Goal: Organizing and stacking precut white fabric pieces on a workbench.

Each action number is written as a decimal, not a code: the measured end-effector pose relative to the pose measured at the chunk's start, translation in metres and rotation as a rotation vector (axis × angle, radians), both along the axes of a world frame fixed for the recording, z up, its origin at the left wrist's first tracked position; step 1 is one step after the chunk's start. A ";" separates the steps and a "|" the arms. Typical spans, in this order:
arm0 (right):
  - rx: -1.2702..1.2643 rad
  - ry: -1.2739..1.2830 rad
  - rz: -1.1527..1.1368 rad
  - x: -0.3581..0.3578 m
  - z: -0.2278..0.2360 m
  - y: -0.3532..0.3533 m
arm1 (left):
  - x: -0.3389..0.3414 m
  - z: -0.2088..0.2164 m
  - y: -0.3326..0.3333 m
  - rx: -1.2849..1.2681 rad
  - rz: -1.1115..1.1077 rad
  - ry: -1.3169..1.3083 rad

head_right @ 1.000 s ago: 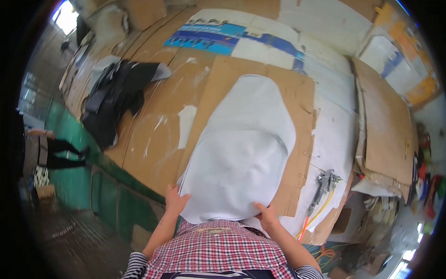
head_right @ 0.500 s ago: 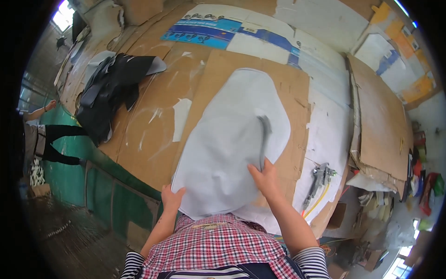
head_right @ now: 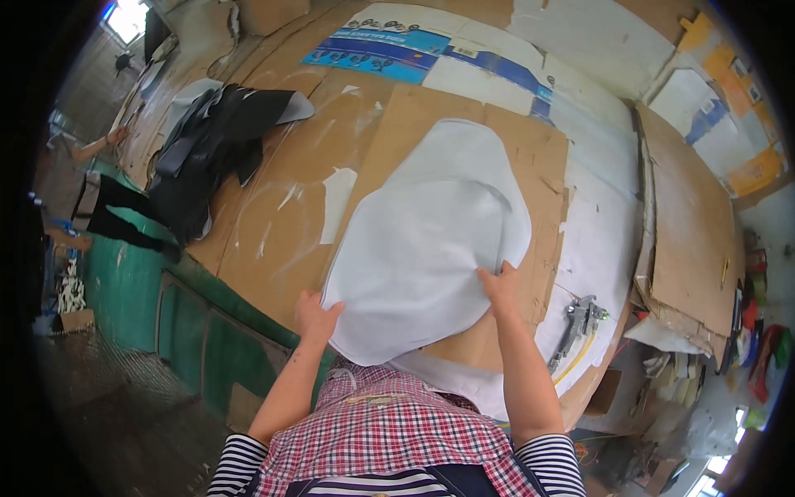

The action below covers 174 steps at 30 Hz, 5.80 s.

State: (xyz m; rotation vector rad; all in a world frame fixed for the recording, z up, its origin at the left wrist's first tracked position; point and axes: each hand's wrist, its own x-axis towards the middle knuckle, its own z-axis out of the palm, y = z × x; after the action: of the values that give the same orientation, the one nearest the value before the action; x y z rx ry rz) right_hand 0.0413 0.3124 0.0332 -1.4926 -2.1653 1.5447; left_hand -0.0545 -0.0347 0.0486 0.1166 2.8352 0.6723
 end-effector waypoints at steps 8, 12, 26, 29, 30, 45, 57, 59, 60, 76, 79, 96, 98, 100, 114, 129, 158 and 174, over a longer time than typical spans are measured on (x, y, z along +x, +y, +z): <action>0.080 -0.083 0.037 -0.057 0.018 0.056 | -0.025 -0.007 -0.007 -0.048 -0.018 -0.230; -0.235 0.105 0.136 -0.066 0.024 0.054 | -0.033 -0.007 -0.005 -0.061 -0.077 -0.300; -0.187 0.087 0.281 -0.108 0.058 0.065 | -0.007 0.030 0.015 0.043 0.020 0.171; -0.243 0.162 0.387 -0.116 0.098 0.036 | 0.015 0.049 0.037 0.492 -0.211 -0.779; -0.302 0.266 0.352 -0.121 0.113 0.020 | 0.026 0.059 0.057 0.608 -0.312 -1.107; -0.534 1.168 -0.123 -0.156 0.306 -0.032 | -0.043 0.162 0.213 2.305 0.098 -1.263; -0.693 0.679 -0.663 -0.016 0.085 -0.105 | -0.147 0.005 0.177 1.287 0.458 -0.960; -0.807 0.628 -0.736 0.014 0.022 -0.104 | -0.109 -0.006 0.188 1.059 0.345 -0.745; -0.811 0.628 -0.737 0.019 0.017 -0.105 | -0.108 -0.002 0.188 1.055 0.346 -0.743; -0.705 0.494 -0.521 0.024 0.020 -0.087 | -0.136 -0.011 0.185 1.018 0.302 -0.571; -0.813 0.475 -0.603 0.020 0.017 -0.066 | -0.147 -0.026 0.180 0.958 0.266 -0.551; -0.426 0.548 -0.187 -0.048 0.078 0.034 | -0.082 0.014 0.187 0.334 -0.259 0.258; -0.628 0.556 -0.194 -0.090 0.061 0.031 | -0.054 0.011 0.187 0.169 -0.594 0.373; -0.803 0.558 -0.293 -0.132 0.029 0.043 | -0.038 0.004 0.193 0.093 -0.705 0.339; 0.897 0.432 0.499 -0.110 0.024 0.032 | -0.034 0.000 0.188 -0.012 -0.761 0.219; 0.632 0.320 0.418 -0.081 0.037 0.004 | -0.122 0.002 0.084 0.486 -0.149 0.012; 0.299 0.267 0.487 -0.222 0.012 -0.092 | -0.505 0.071 -0.173 -0.145 0.182 0.959; 0.556 0.148 0.492 -0.237 0.008 -0.092 | -0.649 0.073 -0.140 -0.341 0.362 0.266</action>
State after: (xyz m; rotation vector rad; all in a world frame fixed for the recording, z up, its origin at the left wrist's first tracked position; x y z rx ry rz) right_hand -0.1955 0.2203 0.0416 -0.6927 -2.6834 0.9551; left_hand -0.7032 -0.1743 0.1215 -0.4012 3.2144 0.2348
